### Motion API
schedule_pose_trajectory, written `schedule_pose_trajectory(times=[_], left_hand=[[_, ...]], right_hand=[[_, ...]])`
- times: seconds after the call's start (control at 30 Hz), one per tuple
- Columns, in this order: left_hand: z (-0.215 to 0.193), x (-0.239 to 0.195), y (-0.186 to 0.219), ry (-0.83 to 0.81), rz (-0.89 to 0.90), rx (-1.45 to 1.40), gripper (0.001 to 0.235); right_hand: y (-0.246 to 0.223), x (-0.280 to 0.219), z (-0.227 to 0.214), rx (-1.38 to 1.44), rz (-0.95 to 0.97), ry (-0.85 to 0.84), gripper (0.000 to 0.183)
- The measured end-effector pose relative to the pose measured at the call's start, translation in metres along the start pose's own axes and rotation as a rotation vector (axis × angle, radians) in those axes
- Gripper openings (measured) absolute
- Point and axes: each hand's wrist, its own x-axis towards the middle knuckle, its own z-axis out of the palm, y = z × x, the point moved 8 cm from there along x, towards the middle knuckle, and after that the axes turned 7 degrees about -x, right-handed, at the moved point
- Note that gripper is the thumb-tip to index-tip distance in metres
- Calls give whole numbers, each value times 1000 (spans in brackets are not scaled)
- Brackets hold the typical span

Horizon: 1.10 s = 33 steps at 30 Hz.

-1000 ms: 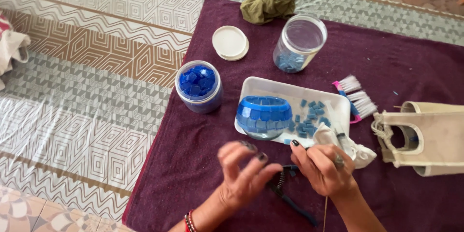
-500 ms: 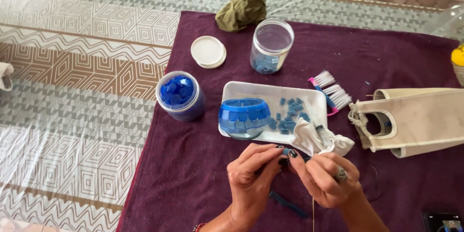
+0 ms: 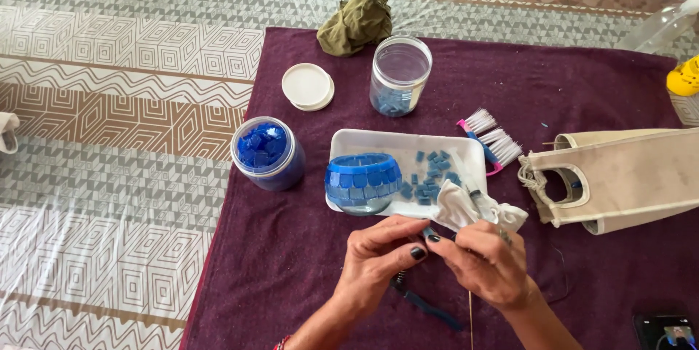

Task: A person is decorating a blue glass bowl by cutting and applying small blue mosaic tiles.

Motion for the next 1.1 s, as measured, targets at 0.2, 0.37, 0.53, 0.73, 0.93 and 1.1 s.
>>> schedule_pose_trajectory(times=[0.2,0.37,0.53,0.73,0.93,1.1], left_hand=[[-1,7,4,49,17,84,26],[7,5,5,-11,-40,52,27],[12,3,-11,-41,-223,-146,21],[22,3,-19,-166,-347,-216,25],[19,20,-25,-36,-220,-101,13],[36,37,-14,-174,225,583,27]], right_hand=[[6,7,-1,56,43,-74,15],[16,3,0,254,207,-102,14],[38,0,5,552,427,-115,13],[40,6,6,593,436,-211,11],[75,-31,3,572,632,-175,45],[100,-82,30,-237,565,-720,67]])
